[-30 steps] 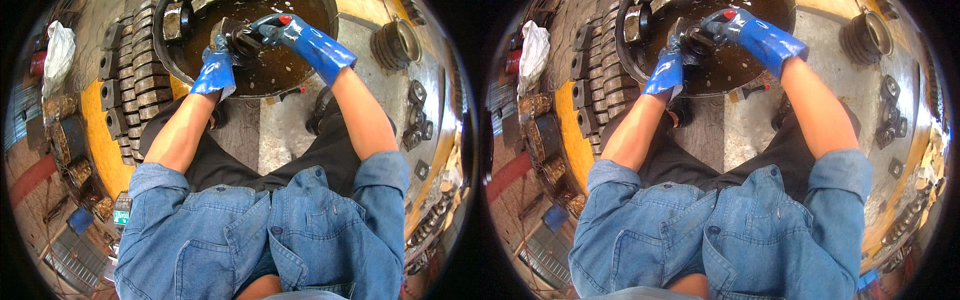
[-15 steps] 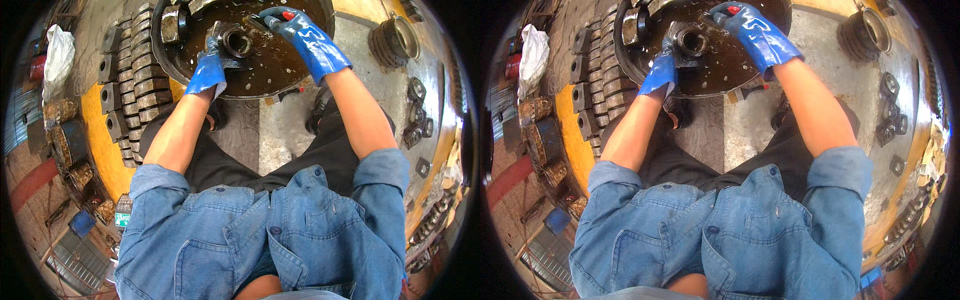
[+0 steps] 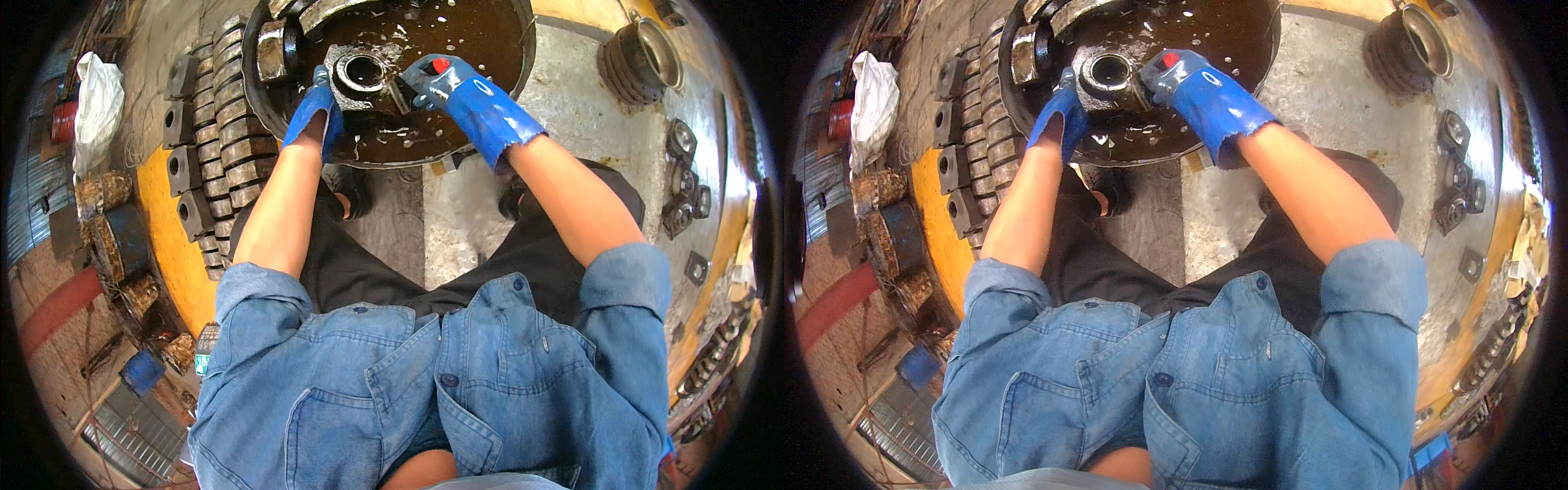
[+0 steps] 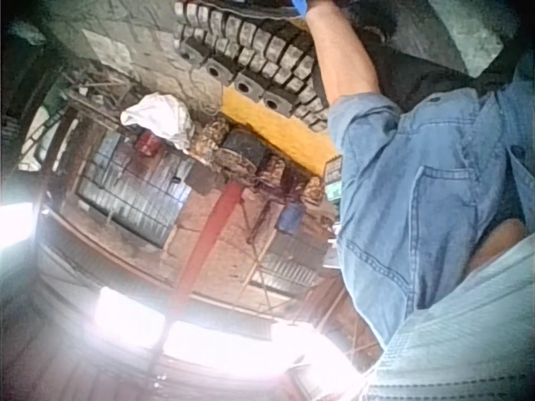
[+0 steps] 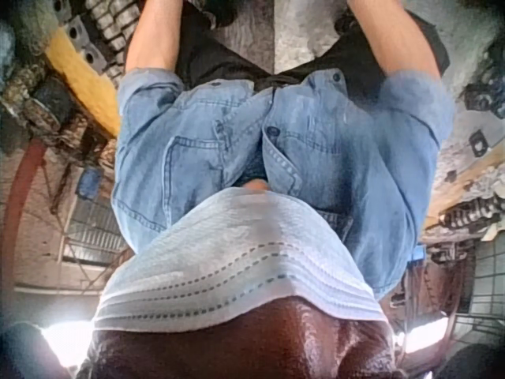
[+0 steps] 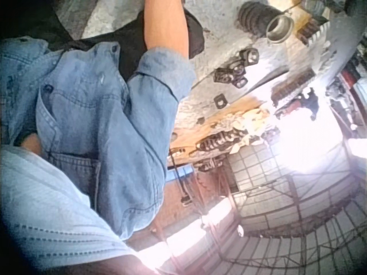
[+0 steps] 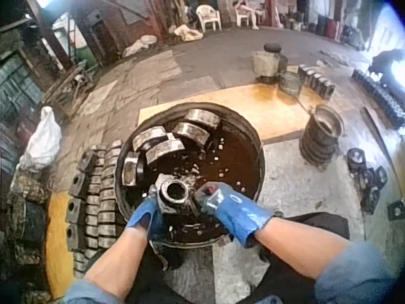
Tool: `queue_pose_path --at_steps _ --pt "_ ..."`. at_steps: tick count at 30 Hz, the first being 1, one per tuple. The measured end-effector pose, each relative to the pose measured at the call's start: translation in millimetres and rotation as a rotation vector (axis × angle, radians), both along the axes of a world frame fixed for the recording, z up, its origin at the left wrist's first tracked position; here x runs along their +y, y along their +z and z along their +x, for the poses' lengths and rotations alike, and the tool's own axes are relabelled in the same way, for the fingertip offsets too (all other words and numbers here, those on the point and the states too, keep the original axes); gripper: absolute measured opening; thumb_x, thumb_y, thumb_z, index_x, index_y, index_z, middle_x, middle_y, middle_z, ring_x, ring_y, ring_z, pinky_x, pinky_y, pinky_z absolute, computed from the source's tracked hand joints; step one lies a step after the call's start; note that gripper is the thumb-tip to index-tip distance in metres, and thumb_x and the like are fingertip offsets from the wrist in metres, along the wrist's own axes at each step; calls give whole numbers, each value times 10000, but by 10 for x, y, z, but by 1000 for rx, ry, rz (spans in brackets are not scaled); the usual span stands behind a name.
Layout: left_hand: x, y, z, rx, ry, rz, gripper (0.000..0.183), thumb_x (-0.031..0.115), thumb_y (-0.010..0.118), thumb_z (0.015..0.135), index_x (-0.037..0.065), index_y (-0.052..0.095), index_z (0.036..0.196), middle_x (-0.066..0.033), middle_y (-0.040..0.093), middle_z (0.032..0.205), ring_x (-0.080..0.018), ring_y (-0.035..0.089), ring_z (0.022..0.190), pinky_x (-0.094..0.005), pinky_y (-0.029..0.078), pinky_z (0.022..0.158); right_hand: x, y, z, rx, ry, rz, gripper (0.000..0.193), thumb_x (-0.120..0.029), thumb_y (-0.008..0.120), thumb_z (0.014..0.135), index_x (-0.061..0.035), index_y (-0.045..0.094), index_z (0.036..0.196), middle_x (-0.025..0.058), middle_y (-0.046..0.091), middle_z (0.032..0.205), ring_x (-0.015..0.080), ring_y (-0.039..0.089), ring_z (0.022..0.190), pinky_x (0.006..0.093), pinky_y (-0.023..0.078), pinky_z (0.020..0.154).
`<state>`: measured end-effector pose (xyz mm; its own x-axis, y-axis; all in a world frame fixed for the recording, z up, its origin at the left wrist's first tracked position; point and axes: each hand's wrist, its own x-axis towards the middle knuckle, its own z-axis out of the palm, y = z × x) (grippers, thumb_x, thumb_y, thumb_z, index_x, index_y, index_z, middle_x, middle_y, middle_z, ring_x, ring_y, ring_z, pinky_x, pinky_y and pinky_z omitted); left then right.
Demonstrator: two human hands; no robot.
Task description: The person cleans various metal components using a brush and a dark liquid, possibly oil or solvent, in a large container. They pick up the parts one by one, scrub them with the brush, and then place them back into the liquid or onto the surrounding metal surface.
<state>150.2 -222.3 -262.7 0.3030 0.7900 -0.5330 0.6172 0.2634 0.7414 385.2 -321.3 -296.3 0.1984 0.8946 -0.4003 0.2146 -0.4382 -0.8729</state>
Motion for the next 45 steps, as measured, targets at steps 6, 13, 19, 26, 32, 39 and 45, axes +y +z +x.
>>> queue_pose_path --at_steps 6,13,19,26,32,39,45 --pt "368 -404 -5 -19 -5 59 680 526 261 1134 8 545 1472 -201 636 1426 -364 578 1306 -413 413 1123 37 165 67 -122 26 13 288 -359 685 934 -170 787 1127 99 788 946 207 750 851 354 589 810" --pt "-153 563 498 -43 73 -109 623 503 352 1134 32 587 1467 -122 641 1454 -281 587 1307 -380 401 1158 -19 -103 308 -393 19 91 259 -326 696 938 -123 769 1079 97 785 941 236 752 872 378 589 811" --pt "67 -13 327 463 -428 454 604 305 519 909 10 507 1437 -357 610 1331 -440 606 1265 -487 464 1061 89 -181 302 -142 -136 322 206 -195 713 996 -130 783 1179 10 781 989 117 688 861 286 572 831" --pt "219 -407 274 322 -338 515 815 267 701 860 72 397 1590 -276 598 1428 -447 546 1350 -431 429 1157 288 -232 330 -100 -144 176 252 -214 676 1035 -106 752 1249 34 769 1053 140 704 888 314 591 814" --pt "430 -382 107 -63 -61 18 616 337 490 987 76 457 1544 -204 629 1417 -389 564 1312 -430 431 1141 172 -438 148 -64 -64 175 246 -218 695 1025 -73 747 1216 44 771 993 145 718 868 309 591 779" --pt "547 -528 -147 -66 1 -85 566 417 244 1136 81 528 1491 -121 666 1404 -322 586 1267 -428 434 1123 84 87 9 -94 37 55 284 -344 728 935 -127 790 1107 102 795 988 193 744 907 347 577 863" --pt "752 -742 -352 197 -236 226 500 341 310 1133 15 532 1440 -243 552 1500 -423 563 1349 -468 464 1094 329 -29 395 -145 -139 400 215 -230 736 963 -151 795 1154 48 798 985 134 717 873 307 578 838"
